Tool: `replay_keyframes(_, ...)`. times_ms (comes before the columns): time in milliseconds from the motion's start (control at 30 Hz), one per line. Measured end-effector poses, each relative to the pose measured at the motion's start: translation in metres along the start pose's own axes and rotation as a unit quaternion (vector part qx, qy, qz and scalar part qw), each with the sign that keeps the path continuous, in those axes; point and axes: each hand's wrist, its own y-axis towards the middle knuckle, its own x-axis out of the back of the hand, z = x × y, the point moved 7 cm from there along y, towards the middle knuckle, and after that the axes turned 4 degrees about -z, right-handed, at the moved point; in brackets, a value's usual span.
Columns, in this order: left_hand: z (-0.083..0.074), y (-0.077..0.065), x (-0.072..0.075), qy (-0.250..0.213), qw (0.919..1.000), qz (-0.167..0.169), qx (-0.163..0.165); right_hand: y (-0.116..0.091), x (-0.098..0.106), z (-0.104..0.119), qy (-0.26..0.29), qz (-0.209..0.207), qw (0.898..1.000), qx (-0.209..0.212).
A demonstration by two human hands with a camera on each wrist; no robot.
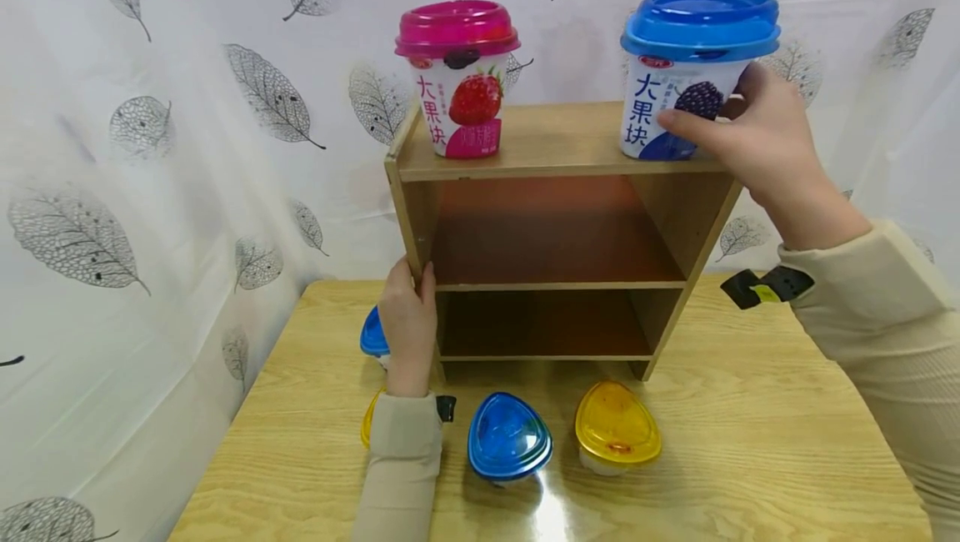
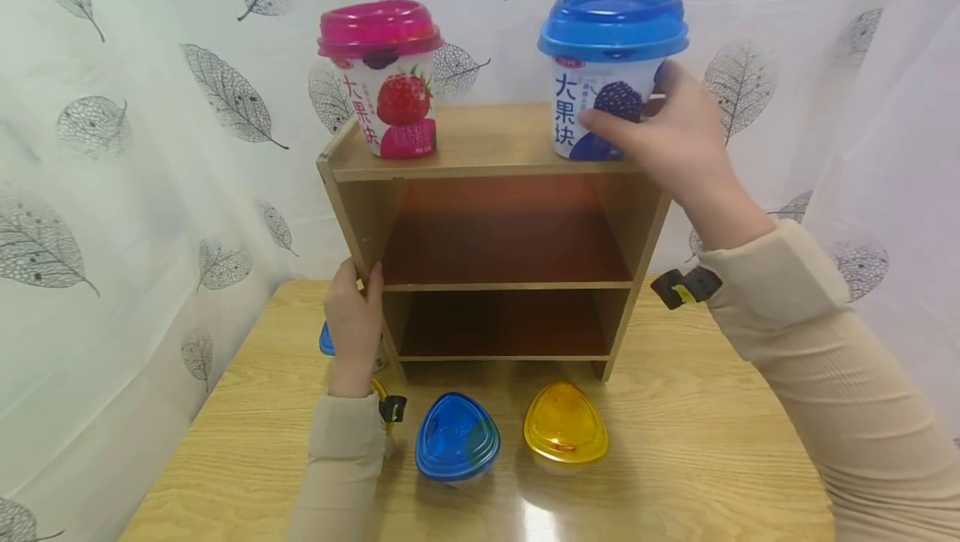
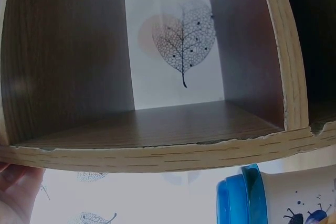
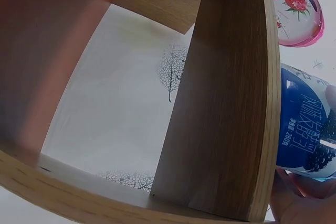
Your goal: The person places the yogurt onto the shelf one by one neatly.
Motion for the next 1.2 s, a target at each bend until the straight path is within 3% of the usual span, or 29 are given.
replay_keyframes(667,0.000,0.001,0.000,0.000,1.0000,-0.001,0.005,0.008,-0.004,0.001,-0.065,0.020,0.998,-0.017)
replay_keyframes(1200,0.000,0.001,0.000,0.003,1.0000,0.001,0.005,0.018,-0.008,-0.001,-0.079,0.055,0.994,-0.049)
